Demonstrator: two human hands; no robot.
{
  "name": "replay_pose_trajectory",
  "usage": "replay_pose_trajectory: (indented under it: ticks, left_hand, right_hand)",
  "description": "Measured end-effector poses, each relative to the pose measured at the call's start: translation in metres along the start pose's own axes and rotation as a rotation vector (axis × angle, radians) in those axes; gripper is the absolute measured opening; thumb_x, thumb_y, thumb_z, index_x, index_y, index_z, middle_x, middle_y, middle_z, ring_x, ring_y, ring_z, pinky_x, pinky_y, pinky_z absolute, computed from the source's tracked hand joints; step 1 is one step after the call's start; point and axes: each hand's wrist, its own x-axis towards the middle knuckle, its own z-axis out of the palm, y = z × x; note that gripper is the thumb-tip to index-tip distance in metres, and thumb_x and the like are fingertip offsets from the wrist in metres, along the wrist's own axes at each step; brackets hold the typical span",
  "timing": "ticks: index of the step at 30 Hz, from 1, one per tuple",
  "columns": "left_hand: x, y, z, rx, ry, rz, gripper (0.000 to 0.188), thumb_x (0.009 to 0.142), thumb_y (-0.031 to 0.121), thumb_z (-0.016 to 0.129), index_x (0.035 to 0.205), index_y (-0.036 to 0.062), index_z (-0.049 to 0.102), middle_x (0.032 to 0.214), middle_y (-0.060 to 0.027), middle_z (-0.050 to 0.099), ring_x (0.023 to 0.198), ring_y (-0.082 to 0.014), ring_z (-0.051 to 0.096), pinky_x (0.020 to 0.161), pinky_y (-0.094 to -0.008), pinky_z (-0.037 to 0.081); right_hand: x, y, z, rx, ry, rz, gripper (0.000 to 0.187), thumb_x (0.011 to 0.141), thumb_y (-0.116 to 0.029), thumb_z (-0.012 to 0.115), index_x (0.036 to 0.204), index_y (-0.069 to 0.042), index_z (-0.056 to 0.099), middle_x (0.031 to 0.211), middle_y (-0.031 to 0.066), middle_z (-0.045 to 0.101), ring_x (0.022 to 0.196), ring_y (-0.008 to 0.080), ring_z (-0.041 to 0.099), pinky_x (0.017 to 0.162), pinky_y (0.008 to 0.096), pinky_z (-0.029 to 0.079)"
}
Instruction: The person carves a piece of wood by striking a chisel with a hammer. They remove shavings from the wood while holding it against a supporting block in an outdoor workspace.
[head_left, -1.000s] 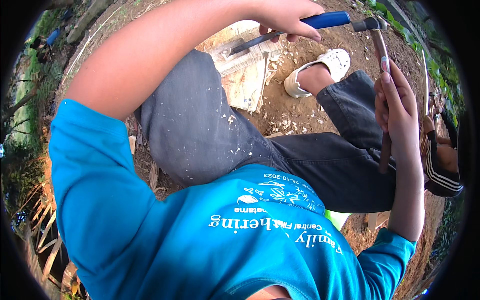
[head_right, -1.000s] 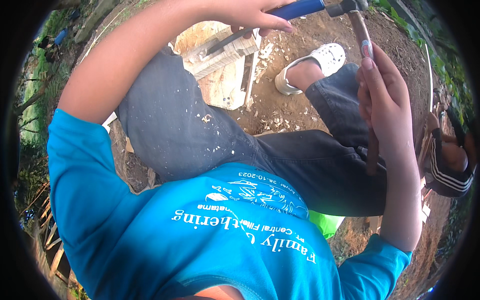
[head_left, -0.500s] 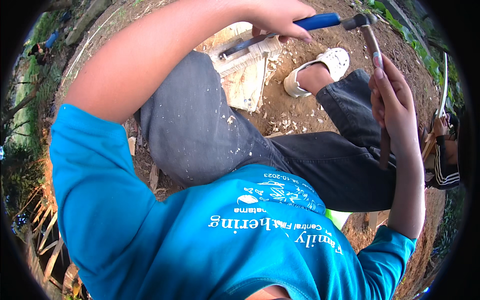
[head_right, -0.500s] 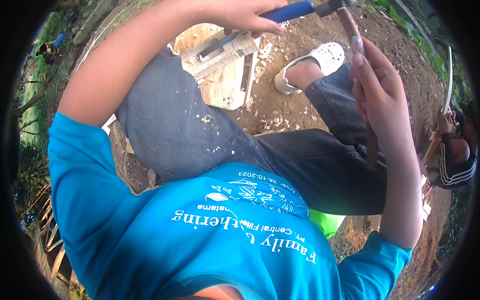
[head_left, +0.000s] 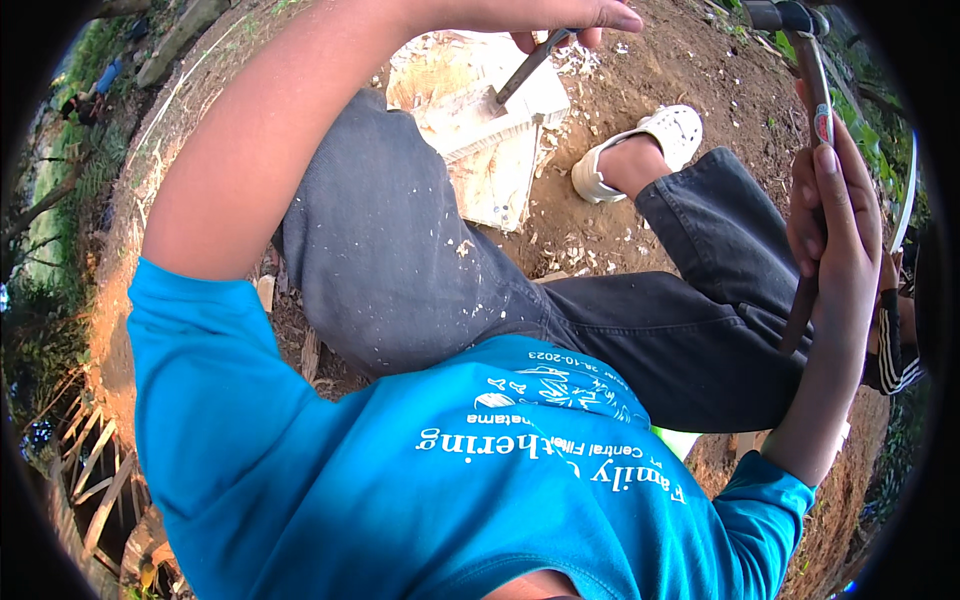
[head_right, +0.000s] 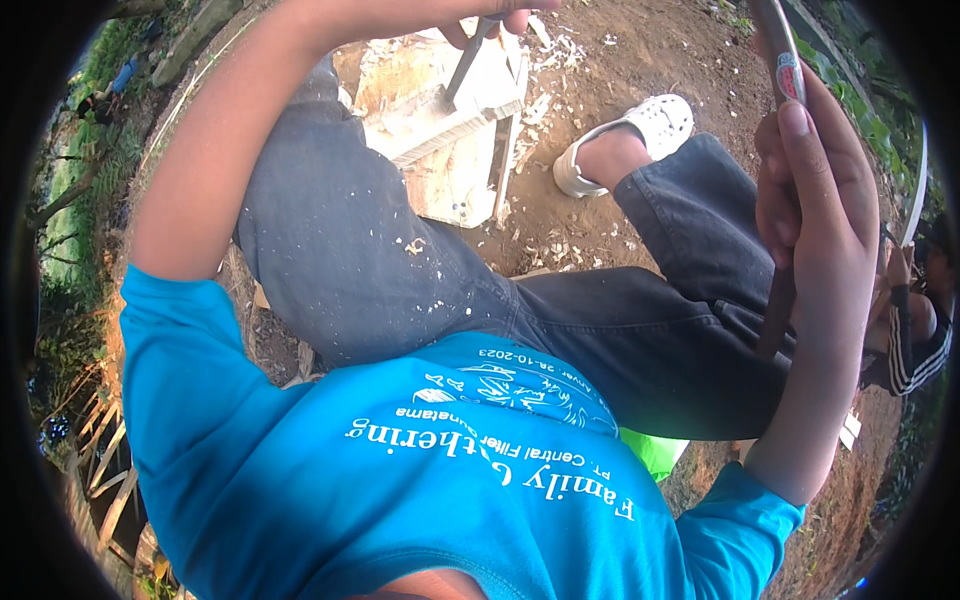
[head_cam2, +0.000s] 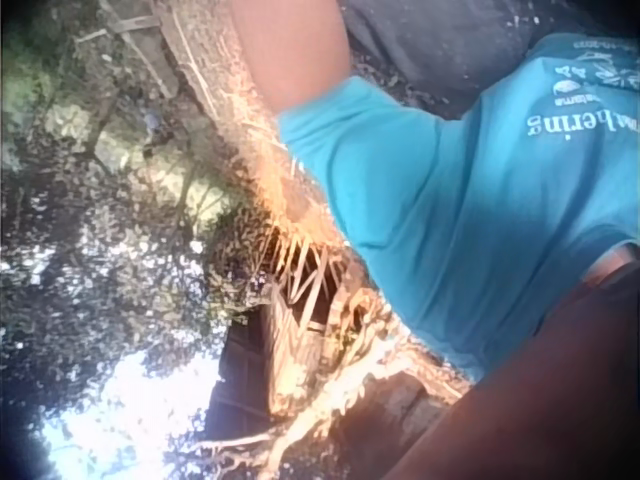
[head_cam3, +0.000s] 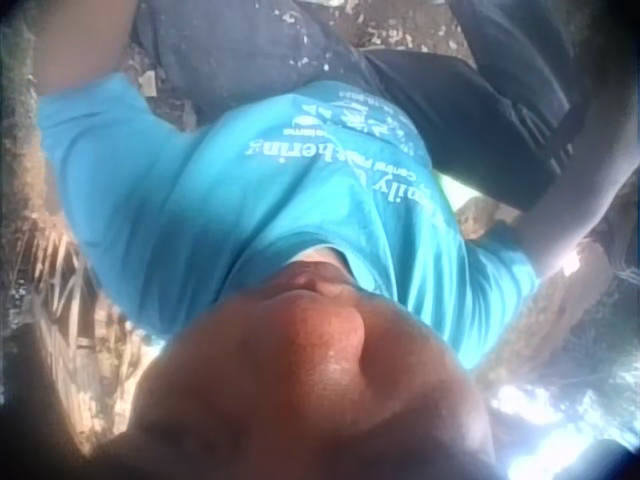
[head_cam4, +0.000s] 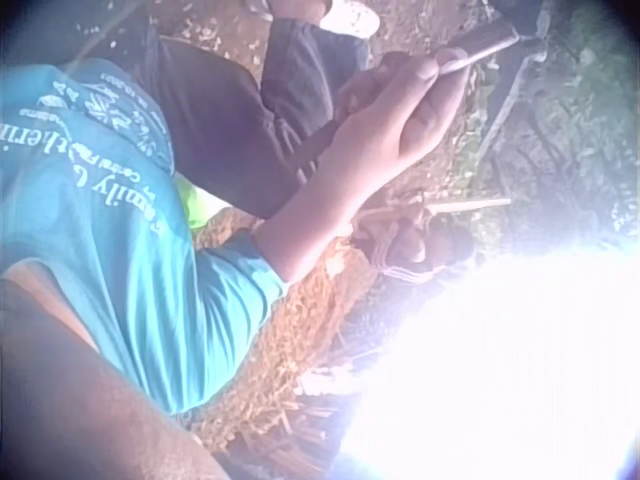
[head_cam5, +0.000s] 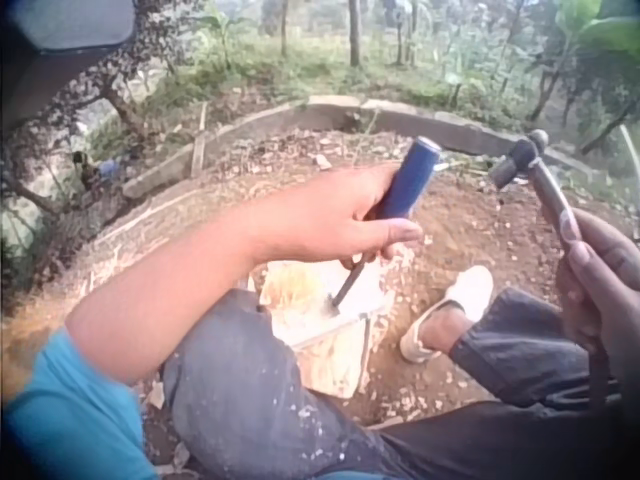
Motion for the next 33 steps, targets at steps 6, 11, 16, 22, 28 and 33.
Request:
replay_pose_trajectory:
  ticks: [6, 11, 16, 22, 28, 33]
  left_hand:
    - [-0.002, 0.016, 0.006, 0.099, -0.006, -0.100, 0.042, 0.101, 0.031, 0.063, 0.128, 0.0003, 0.051, 0.086, -0.0104, 0.069, 0.074, -0.0180, 0.068, 0.063, -0.0353, 0.056]
    - [0.001, 0.022, 0.006, 0.184, -0.031, -0.053, 0.035, 0.100, 0.030, 0.064, 0.115, 0.0003, 0.054, 0.083, -0.0145, 0.070, 0.075, -0.0239, 0.070, 0.067, -0.0386, 0.056]
    - [0.013, 0.003, 0.018, 0.219, -0.022, 0.105, 0.031, 0.099, 0.029, 0.064, 0.111, 0.0015, 0.056, 0.087, -0.0192, 0.071, 0.079, -0.0327, 0.071, 0.073, -0.0435, 0.055]
    - [0.015, -0.005, 0.027, 0.268, -0.012, 0.163, 0.033, 0.095, 0.029, 0.067, 0.112, 0.0026, 0.058, 0.096, -0.0259, 0.070, 0.094, -0.0443, 0.068, 0.082, -0.0499, 0.053]
    - [0.023, -0.009, 0.031, 0.276, -0.064, 0.193, 0.034, 0.093, 0.029, 0.069, 0.108, 0.0001, 0.059, 0.094, -0.0273, 0.069, 0.093, -0.0457, 0.067, 0.081, -0.0498, 0.052]
    - [0.029, -0.017, 0.034, 0.257, -0.067, 0.236, 0.034, 0.093, 0.029, 0.069, 0.108, -0.0004, 0.058, 0.095, -0.0272, 0.069, 0.092, -0.0449, 0.068, 0.081, -0.0496, 0.052]
  right_hand:
    - [0.004, -0.008, -0.005, 0.024, 0.056, -0.070, 0.049, 0.109, -0.023, 0.049, 0.151, 0.002, 0.042, 0.080, -0.0034, 0.045, 0.047, -0.0010, 0.036, 0.038, 0.0166, 0.030]
    - [0.000, 0.005, 0.012, -0.089, 0.036, 0.039, 0.037, 0.110, -0.023, 0.048, 0.137, 0.001, 0.051, 0.075, -0.0032, 0.045, 0.047, -0.0013, 0.035, 0.039, 0.0165, 0.030]
    - [0.005, 0.001, -0.002, 0.093, 0.085, -0.098, 0.044, 0.110, -0.021, 0.047, 0.146, 0.002, 0.045, 0.077, -0.0033, 0.045, 0.049, -0.0007, 0.037, 0.038, 0.0164, 0.029]
    - [0.003, 0.011, 0.009, -0.007, 0.078, 0.058, 0.047, 0.108, -0.024, 0.052, 0.148, 0.002, 0.046, 0.080, -0.0033, 0.047, 0.050, -0.0011, 0.038, 0.039, 0.0156, 0.030]
    - [0.001, 0.015, 0.013, -0.054, 0.018, 0.111, 0.045, 0.109, -0.021, 0.050, 0.147, 0.003, 0.046, 0.080, -0.0033, 0.046, 0.050, -0.0012, 0.037, 0.039, 0.0156, 0.029]
    - [0.011, 0.013, -0.006, 0.230, 0.140, -0.034, 0.049, 0.110, -0.023, 0.049, 0.153, -0.002, 0.039, 0.079, -0.0033, 0.045, 0.050, -0.0012, 0.037, 0.039, 0.0158, 0.030]
